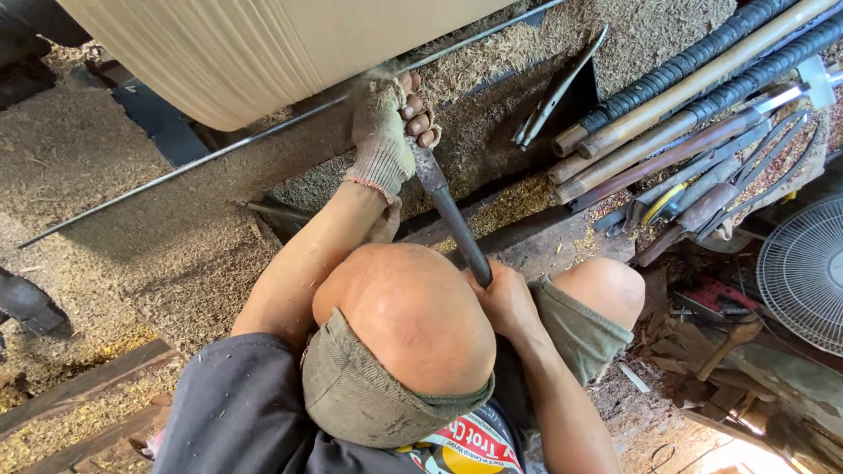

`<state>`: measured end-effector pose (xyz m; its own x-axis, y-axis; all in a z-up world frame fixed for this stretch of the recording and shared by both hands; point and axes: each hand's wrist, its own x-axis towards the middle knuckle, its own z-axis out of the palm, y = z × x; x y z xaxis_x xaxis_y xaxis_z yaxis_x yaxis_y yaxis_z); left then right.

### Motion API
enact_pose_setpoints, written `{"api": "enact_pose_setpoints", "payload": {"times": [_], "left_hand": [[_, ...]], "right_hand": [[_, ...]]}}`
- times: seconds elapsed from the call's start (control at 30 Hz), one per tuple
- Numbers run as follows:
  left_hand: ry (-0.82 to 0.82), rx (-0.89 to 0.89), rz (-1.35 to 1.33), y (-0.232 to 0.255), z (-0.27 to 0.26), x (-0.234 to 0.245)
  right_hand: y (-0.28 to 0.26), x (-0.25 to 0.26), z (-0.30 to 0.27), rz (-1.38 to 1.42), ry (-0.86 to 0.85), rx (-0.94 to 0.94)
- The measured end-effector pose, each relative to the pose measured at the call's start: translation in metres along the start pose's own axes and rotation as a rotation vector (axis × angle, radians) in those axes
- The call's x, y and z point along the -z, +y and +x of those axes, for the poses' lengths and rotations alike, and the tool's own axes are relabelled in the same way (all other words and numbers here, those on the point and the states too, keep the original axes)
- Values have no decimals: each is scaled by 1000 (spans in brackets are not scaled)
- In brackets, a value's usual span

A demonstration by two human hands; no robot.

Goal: The person shapes a large wooden bowl blank spinning on a lathe, holding a chisel with both hands and pressing it against the rotating wood to remove material, producing flying shavings. Near the end they stop the lathe and run a hand over the carved wooden surface.

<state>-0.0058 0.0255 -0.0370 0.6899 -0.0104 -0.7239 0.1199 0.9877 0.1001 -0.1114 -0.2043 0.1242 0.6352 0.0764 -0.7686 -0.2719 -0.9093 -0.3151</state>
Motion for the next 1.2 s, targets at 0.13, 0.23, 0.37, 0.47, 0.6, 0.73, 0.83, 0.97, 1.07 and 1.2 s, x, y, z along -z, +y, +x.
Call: {"api": "enact_pose_setpoints", "payload": {"times": [0.13,0.23,0.37,0.47,0.6,0.73,0.83,0.97,1.07,1.2], "left_hand": [[-10,7,-25,3,-4,6],[-11,5,-6,4,-3,13],[22,13,1,11,-8,17],[0,19,-13,11,-4,29],[-80,-25,-11,14,-10,30],[-10,-26,38,22,-28,16],[-4,-39,50,26,-34,10],[6,-8,12,23,-23,26],[-13,-8,14,25,-22,34],[-6,-26,65,29,-28,32]], "right_hand": [[-3,-6,-2,-10,-15,-31],[-4,-11,-5,-3,-16,-34],[-9,-16,-8,28,-20,-13],[-6,-23,-8,30,-29,-4],[-8,-26,-9,11,-28,-10],[-15,-25,-15,41,-15,17],[-18,-25,-17,50,-14,42],[-24,-27,-21,50,-31,35],[-20,-33,-23,81,-25,81],[-8,-43,-22,130,-28,132]]}}
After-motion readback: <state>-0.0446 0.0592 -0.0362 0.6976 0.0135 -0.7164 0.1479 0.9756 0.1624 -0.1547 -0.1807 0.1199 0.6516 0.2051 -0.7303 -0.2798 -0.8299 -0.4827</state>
